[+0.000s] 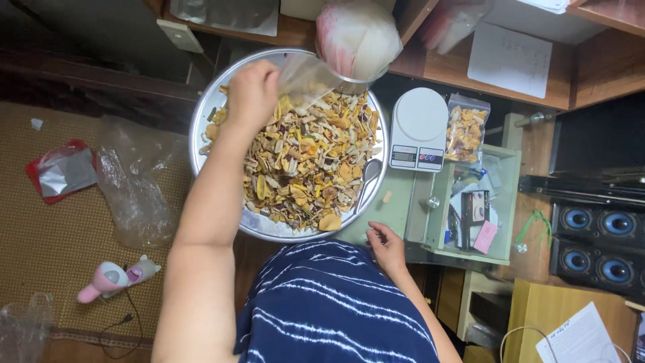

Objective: Packaging dried fruit pieces into small plastic bags using a spoon and sealing them.

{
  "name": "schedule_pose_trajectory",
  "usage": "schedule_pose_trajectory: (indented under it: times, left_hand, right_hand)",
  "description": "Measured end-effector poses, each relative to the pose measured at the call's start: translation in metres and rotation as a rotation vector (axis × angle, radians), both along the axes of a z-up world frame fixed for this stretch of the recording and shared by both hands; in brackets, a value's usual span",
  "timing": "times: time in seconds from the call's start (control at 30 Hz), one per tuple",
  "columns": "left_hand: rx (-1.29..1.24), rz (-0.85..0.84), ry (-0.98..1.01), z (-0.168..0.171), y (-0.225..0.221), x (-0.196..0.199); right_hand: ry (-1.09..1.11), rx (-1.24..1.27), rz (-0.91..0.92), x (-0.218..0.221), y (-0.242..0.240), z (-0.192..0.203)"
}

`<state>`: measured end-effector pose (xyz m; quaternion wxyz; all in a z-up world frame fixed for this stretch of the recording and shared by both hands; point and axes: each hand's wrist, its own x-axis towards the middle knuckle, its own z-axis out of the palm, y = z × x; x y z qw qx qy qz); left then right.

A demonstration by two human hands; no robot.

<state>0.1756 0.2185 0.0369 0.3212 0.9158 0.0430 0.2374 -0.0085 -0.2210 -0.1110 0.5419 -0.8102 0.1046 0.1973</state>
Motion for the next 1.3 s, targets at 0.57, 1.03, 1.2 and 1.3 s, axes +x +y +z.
schedule_pose_trajectory:
  times: [0.57,1.03,1.2,1.3]
  left_hand:
    - [-0.557,0.278,0.256,0.018,-0.165,-0.24]
    - [-0.97,0.236,0.356,-0.04,-0.232,-0.266]
    - [-0.635,0.354,0.231,-0.032,-0.23,-0.278]
    - [-0.493,0.337,0.147,-0.002,-0.245,-0.264]
  right_hand:
    - [-0.285,0.377,0.501,0.04,0.061,0.104]
    - [-0.165,0.507,0.564,0.009,0.052,0.092]
    - [-0.15,0.394,0.416,0.023,0.049,0.066]
    - [-0.13,0.409,0.493,0.012,0.059,0.073]
